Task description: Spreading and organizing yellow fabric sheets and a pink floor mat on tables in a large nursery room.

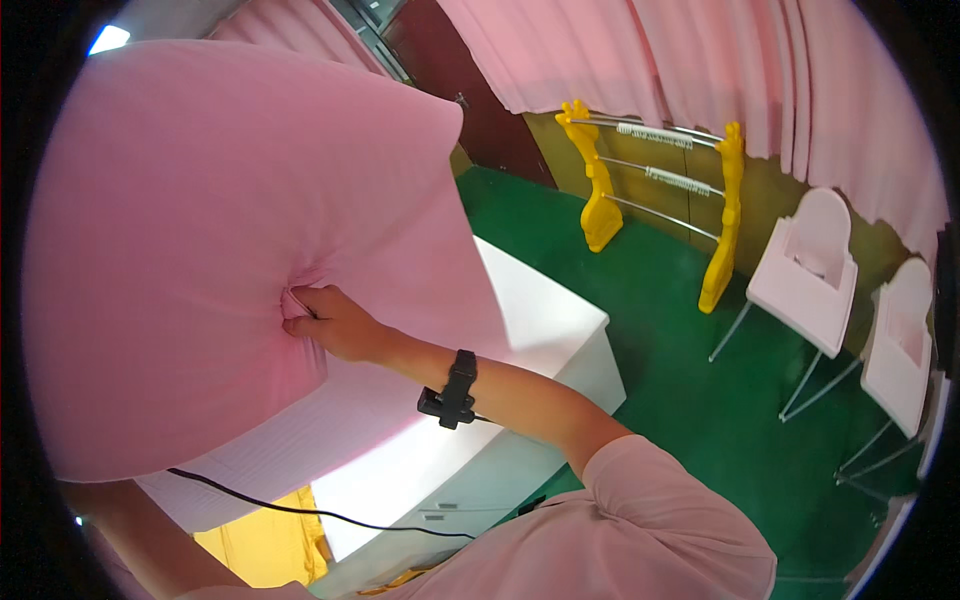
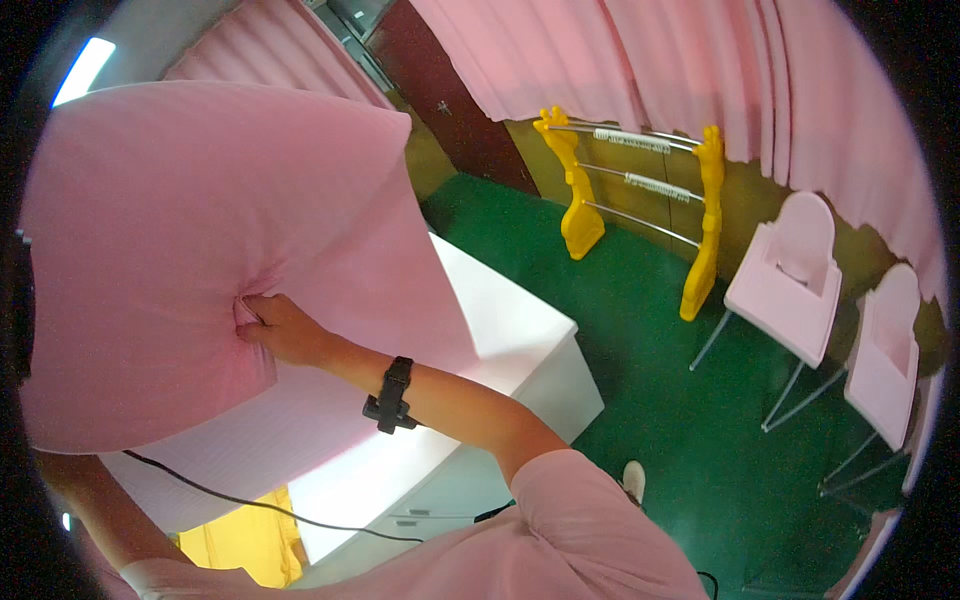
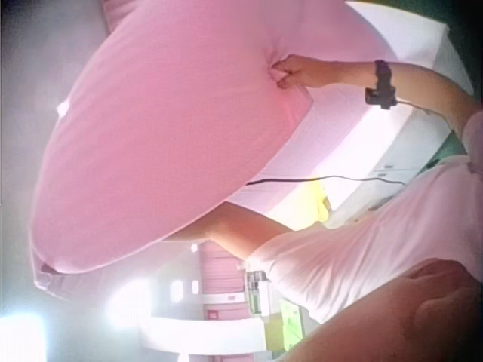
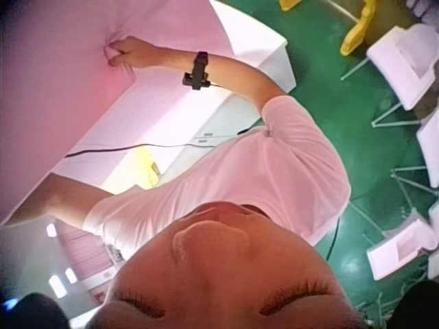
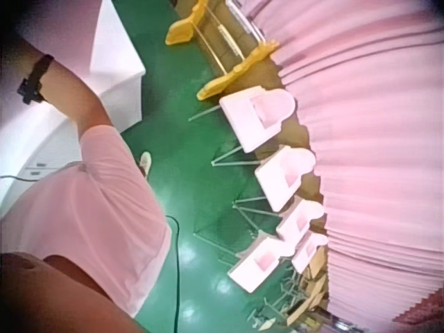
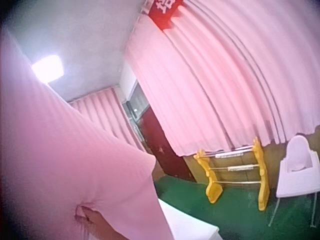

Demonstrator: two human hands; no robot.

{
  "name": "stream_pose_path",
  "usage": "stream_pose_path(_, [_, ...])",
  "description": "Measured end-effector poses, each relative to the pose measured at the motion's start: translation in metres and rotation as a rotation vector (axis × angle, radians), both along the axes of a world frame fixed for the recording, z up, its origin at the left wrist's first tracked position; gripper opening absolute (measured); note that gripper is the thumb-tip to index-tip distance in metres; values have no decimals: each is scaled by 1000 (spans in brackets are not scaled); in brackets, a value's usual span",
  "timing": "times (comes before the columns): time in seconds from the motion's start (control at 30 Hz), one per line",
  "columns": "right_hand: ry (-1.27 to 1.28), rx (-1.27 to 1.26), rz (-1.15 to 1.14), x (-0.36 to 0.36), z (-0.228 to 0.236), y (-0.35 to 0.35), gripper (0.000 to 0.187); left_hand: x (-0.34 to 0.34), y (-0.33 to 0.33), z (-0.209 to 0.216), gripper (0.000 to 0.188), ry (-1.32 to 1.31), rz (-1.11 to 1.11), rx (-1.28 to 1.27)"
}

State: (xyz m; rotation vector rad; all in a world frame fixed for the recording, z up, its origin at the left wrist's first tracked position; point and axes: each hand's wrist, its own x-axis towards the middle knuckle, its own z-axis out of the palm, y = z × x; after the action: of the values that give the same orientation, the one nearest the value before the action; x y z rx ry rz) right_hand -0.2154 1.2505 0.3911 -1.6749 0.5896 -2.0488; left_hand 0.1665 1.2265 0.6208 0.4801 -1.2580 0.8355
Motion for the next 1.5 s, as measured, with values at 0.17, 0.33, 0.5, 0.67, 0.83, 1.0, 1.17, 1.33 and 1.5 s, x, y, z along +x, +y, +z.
stream_pose_path(0.17, [-147, 182, 227, -62, -65, -36, 25, -50, -49, -25, 29, 24, -9, 88])
stream_pose_path(0.33, [-488, 438, 346, -155, -206, -38, 31, -111, -76, -51, 29, 70, -198, 196])
stream_pose_path(0.5, [-325, 817, -40, -256, -332, 12, 35, -146, -72, -188, 32, -371, 355, -138])
stream_pose_path(0.67, [-548, 997, 77, -300, -363, 70, 38, -208, -53, -247, 32, -380, 184, -548])
stream_pose_path(0.83, [-513, 939, -35, -339, -375, 72, 42, -240, -59, -250, 29, -328, 98, -59])
stream_pose_path(1.0, [-604, 1017, 7, -359, -374, 101, 45, -260, -45, -274, 33, 12, -457, 330])
stream_pose_path(1.17, [-617, 1054, -4, -336, -397, 141, 45, -275, -41, -274, 39, -257, -34, -17])
stream_pose_path(1.33, [-667, 1063, -14, -336, -388, 156, 46, -270, -36, -291, 41, -211, -71, 98])
stream_pose_path(1.5, [-662, 1122, -74, -349, -387, 177, 45, -277, -25, -314, 42, -141, -241, 232])
